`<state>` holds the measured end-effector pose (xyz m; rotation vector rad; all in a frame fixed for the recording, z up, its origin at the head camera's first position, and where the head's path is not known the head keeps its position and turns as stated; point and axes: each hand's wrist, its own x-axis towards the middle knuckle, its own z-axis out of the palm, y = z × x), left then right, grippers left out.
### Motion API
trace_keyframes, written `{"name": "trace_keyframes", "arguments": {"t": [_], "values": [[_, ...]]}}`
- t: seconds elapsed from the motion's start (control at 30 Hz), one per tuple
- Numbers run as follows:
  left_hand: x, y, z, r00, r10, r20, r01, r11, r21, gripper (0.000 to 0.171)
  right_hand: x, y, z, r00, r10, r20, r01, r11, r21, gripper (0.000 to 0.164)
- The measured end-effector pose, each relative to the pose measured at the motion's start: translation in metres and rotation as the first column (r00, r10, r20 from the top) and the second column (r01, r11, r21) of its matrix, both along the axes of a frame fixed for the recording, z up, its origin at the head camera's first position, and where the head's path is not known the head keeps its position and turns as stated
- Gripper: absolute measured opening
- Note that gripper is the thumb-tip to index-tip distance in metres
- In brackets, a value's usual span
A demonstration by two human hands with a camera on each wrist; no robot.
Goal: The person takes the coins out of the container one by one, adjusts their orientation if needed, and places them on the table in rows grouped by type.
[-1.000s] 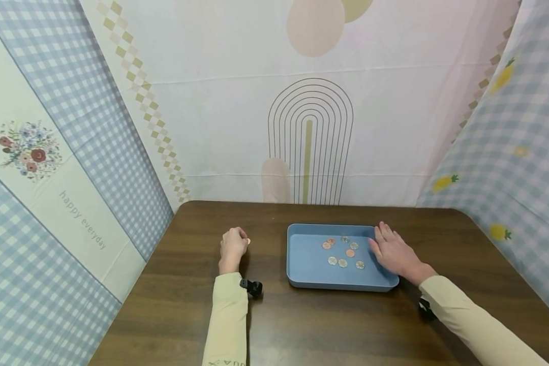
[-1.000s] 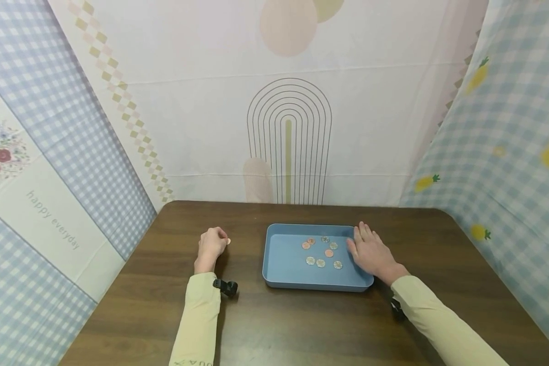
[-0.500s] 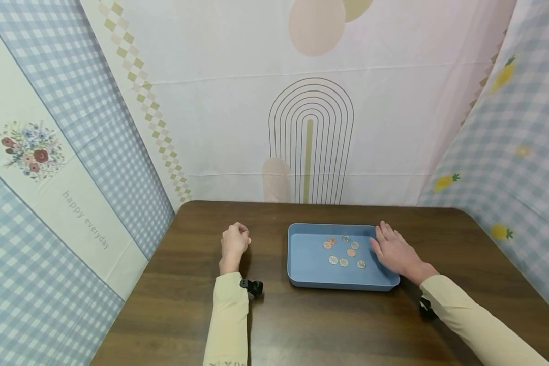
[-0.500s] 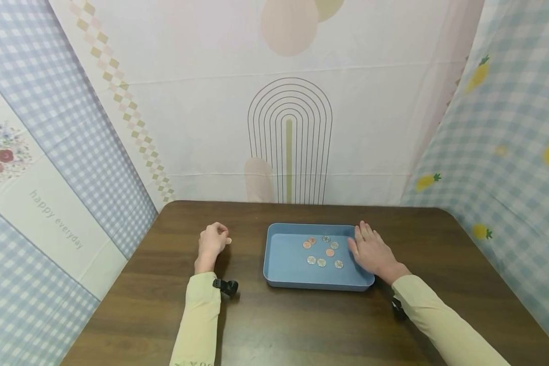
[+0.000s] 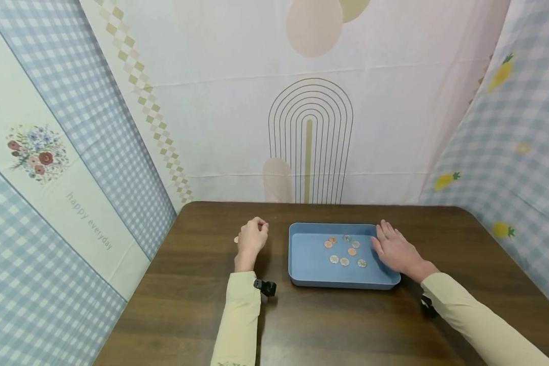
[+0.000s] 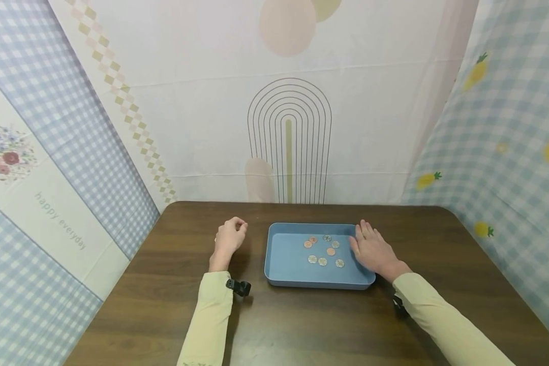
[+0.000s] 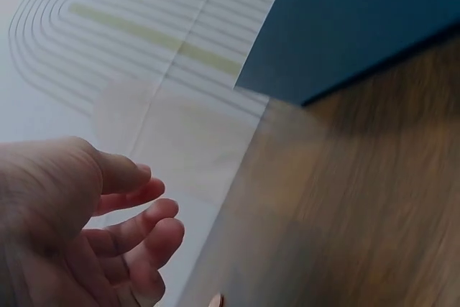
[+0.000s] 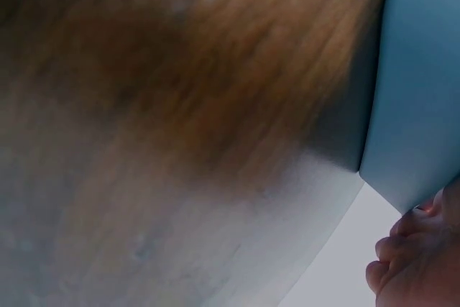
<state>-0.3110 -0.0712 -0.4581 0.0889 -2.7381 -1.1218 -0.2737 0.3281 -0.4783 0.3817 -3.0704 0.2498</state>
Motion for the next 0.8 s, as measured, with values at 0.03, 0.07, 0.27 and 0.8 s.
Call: {"name": "trace_keyframes", "arguments": {"t": [0.03, 0.07, 0.27, 0.8], "values": [[0.0, 0.003, 0.001, 1.0, -0.012, 0.003, 0.012, 1.0, 0.003, 0.02, 0.0, 0.0, 0.0, 1.0, 0.001, 0.0, -0.001, 1.0, 0.002, 0.063], [0.0, 0.005, 0.002, 1.0, -0.025, 0.009, 0.025, 1.0, 0.001, 0.021, 0.0, 0.0, 0.0, 1.0, 0.002, 0.002, -0.002, 1.0, 0.001, 0.063], [0.0, 0.024, 0.014, 0.995, -0.102, 0.011, 0.102, 0.995, -0.024, 0.023, 0.0, 0.001, 0.0, 1.0, 0.007, -0.006, -0.007, 1.0, 0.01, 0.064], [-0.001, 0.064, 0.031, 0.969, -0.243, 0.033, 0.245, 0.966, -0.079, 0.02, 0.004, -0.002, 0.007, 1.0, 0.004, 0.01, -0.004, 1.0, 0.02, 0.065]]}}
